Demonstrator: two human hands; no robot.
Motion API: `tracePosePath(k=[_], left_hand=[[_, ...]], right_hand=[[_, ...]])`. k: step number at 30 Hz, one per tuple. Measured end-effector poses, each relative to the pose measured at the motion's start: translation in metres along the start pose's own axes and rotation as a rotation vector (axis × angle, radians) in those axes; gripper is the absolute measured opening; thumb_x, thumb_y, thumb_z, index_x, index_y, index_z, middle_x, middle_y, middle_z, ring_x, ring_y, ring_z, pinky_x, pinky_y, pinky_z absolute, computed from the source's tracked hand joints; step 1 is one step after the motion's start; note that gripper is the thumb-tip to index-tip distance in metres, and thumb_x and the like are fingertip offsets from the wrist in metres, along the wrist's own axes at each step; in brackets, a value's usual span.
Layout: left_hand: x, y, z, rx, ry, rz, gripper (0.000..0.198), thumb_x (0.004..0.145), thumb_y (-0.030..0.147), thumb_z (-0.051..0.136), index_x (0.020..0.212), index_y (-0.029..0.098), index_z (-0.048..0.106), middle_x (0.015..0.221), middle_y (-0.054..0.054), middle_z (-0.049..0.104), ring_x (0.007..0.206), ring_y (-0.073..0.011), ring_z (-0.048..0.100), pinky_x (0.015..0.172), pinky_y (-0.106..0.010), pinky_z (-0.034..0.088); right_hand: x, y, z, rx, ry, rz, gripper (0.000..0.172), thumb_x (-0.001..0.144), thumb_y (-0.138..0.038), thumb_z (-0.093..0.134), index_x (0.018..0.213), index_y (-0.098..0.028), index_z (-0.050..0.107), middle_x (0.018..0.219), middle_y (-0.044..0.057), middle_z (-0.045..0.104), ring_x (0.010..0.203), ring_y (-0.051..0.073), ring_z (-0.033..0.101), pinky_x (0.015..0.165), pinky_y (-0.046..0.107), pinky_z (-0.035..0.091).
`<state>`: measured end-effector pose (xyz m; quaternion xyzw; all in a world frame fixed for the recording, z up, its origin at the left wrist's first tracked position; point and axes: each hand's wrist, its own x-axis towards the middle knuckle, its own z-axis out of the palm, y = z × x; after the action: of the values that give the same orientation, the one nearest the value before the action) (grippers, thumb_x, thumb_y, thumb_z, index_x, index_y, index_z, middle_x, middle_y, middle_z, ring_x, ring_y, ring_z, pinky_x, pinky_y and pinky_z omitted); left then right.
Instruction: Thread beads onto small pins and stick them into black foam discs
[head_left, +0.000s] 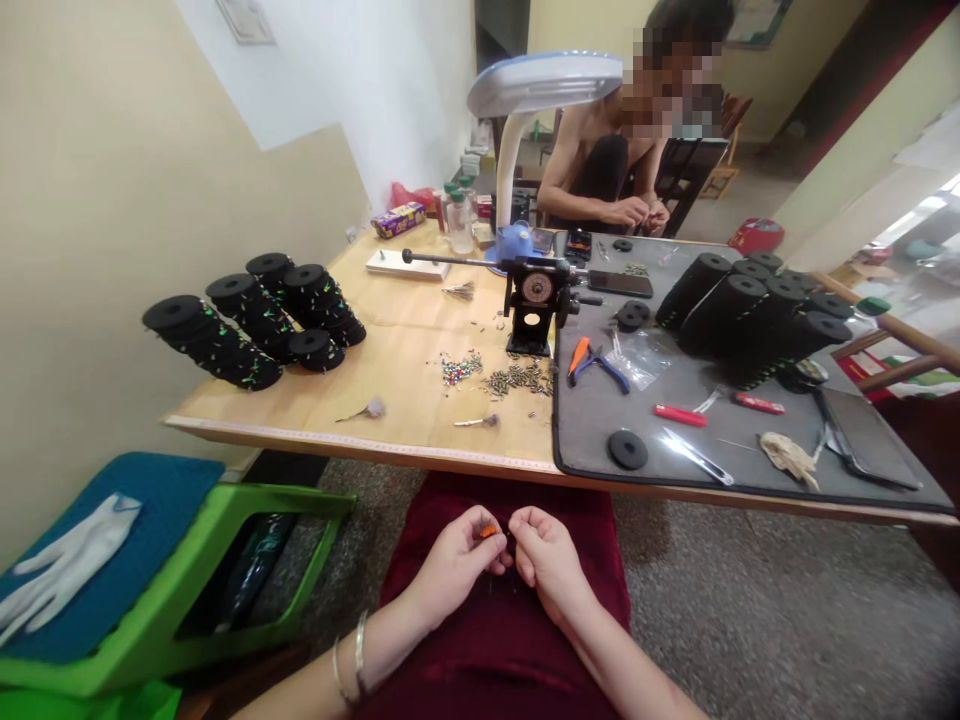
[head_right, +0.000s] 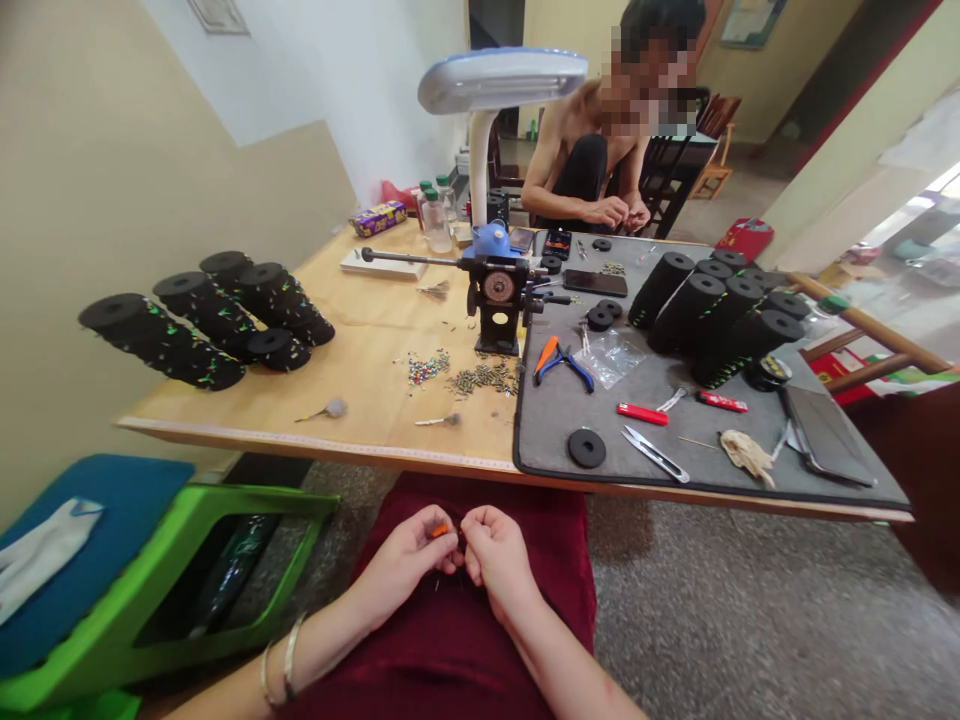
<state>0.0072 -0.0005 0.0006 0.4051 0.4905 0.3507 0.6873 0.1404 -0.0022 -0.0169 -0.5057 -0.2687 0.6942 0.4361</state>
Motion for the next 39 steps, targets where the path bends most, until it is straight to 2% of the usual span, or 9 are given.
tracePosePath(k=[10,16,22,26,29,32,39], left_hand=[[0.001,-0.005,0.000,0.132,-0.057,0.106,0.014,0.077,0.023,0.060,0.072,0.019,0.048,0.062,0.003,0.056,0.060,-0.0120,0.054,0.060,-0.025,0.045],[0.000,0.001,-0.002,0.097,-0.039,0.083,0.012,0.077,0.024,0.060,0.078,0.019,0.050,0.064,0.002,0.058,0.060,-0.0125,0.055,0.060,-0.025,0.045],[-0.001,0.005,-0.004,0.116,-0.043,0.074,0.007,0.077,0.022,0.058,0.076,0.017,0.052,0.063,0.000,0.061,0.060,-0.0129,0.055,0.062,-0.026,0.045],[0.000,0.001,-0.006,0.180,-0.028,0.075,0.003,0.073,0.016,0.054,0.075,0.018,0.053,0.059,0.001,0.060,0.055,-0.0126,0.053,0.057,-0.024,0.042],[0.001,-0.001,-0.007,0.262,0.021,0.127,0.004,0.071,0.014,0.054,0.071,0.017,0.055,0.058,0.003,0.056,0.054,-0.0118,0.049,0.056,-0.023,0.040],[0.001,0.001,-0.005,0.347,0.080,0.171,0.005,0.073,0.018,0.057,0.069,0.016,0.059,0.063,0.001,0.058,0.059,-0.0127,0.050,0.059,-0.023,0.040],[-0.002,0.011,-0.007,0.387,0.081,0.142,0.014,0.075,0.028,0.062,0.072,0.016,0.067,0.064,-0.002,0.063,0.056,-0.0140,0.050,0.056,-0.024,0.039]], right_hand=[[0.003,-0.002,-0.004,0.176,-0.047,0.027,0.037,0.068,-0.048,0.070,0.072,-0.018,0.049,0.028,-0.015,0.033,0.026,0.002,0.017,0.033,0.017,0.011],[0.000,-0.002,-0.006,0.042,-0.024,-0.075,0.037,0.075,-0.052,0.064,0.075,-0.019,0.047,0.031,-0.015,0.033,0.029,0.002,0.017,0.035,0.018,0.009],[-0.001,-0.003,-0.006,-0.016,-0.032,-0.096,0.037,0.077,-0.053,0.061,0.076,-0.019,0.046,0.032,-0.016,0.032,0.029,0.003,0.016,0.035,0.019,0.008],[-0.001,-0.004,-0.005,-0.026,-0.029,-0.103,0.036,0.078,-0.052,0.061,0.075,-0.020,0.045,0.033,-0.016,0.031,0.030,0.003,0.017,0.034,0.018,0.009],[-0.001,-0.003,-0.004,-0.055,-0.029,-0.109,0.035,0.078,-0.051,0.059,0.075,-0.020,0.044,0.033,-0.016,0.031,0.029,0.003,0.018,0.034,0.018,0.011],[-0.002,-0.002,-0.004,-0.104,-0.032,-0.104,0.034,0.079,-0.051,0.058,0.075,-0.020,0.044,0.034,-0.015,0.032,0.029,0.003,0.019,0.034,0.018,0.011],[-0.004,-0.008,-0.008,-0.171,-0.083,-0.084,0.030,0.075,-0.047,0.060,0.074,-0.019,0.048,0.045,-0.012,0.030,0.039,0.005,0.019,0.040,0.019,0.014]])
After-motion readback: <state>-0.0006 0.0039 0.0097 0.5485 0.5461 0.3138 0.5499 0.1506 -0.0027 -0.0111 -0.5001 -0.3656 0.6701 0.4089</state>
